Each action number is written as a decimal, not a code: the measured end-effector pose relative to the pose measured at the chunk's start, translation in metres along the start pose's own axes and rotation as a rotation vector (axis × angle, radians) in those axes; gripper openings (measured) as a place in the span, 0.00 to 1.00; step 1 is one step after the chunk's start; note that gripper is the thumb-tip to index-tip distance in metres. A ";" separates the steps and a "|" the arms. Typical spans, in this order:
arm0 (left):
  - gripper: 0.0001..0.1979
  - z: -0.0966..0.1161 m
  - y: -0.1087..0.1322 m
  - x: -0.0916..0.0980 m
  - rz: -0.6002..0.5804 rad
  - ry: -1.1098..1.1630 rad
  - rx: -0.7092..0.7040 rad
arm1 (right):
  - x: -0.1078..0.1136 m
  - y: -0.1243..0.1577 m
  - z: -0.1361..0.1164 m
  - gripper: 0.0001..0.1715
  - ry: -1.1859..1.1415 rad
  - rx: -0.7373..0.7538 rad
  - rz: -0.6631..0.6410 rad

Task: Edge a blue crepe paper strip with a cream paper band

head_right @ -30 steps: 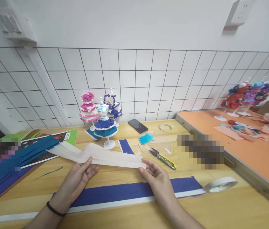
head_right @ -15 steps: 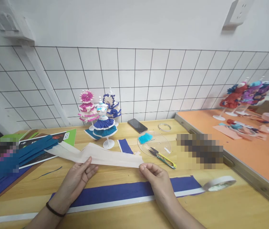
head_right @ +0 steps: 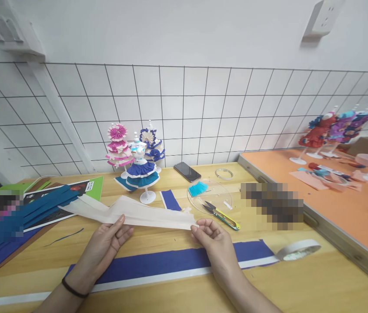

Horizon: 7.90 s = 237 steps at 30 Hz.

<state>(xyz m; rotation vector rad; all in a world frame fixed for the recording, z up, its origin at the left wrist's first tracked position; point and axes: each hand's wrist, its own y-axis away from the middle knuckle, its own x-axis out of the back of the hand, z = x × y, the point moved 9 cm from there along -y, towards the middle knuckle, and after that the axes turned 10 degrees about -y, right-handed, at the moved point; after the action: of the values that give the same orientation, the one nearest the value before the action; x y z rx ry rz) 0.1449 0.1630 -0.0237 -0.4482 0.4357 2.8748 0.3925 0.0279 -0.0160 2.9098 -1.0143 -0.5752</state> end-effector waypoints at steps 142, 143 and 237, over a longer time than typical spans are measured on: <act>0.03 -0.026 0.030 -0.037 -0.164 0.139 0.218 | 0.012 -0.005 -0.015 0.36 -0.132 0.032 0.049; 0.03 -0.027 0.030 -0.037 -0.158 0.144 0.220 | 0.005 0.000 -0.011 0.38 -0.087 0.024 0.012; 0.22 -0.015 0.016 -0.014 -0.054 -0.139 0.176 | 0.042 -0.025 -0.026 0.23 0.052 0.086 0.181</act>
<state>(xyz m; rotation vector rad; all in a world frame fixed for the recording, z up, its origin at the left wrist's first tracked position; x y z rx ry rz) 0.1583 0.1411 -0.0289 -0.2252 0.6349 2.7618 0.4472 0.0195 -0.0089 2.8448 -1.3088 -0.4558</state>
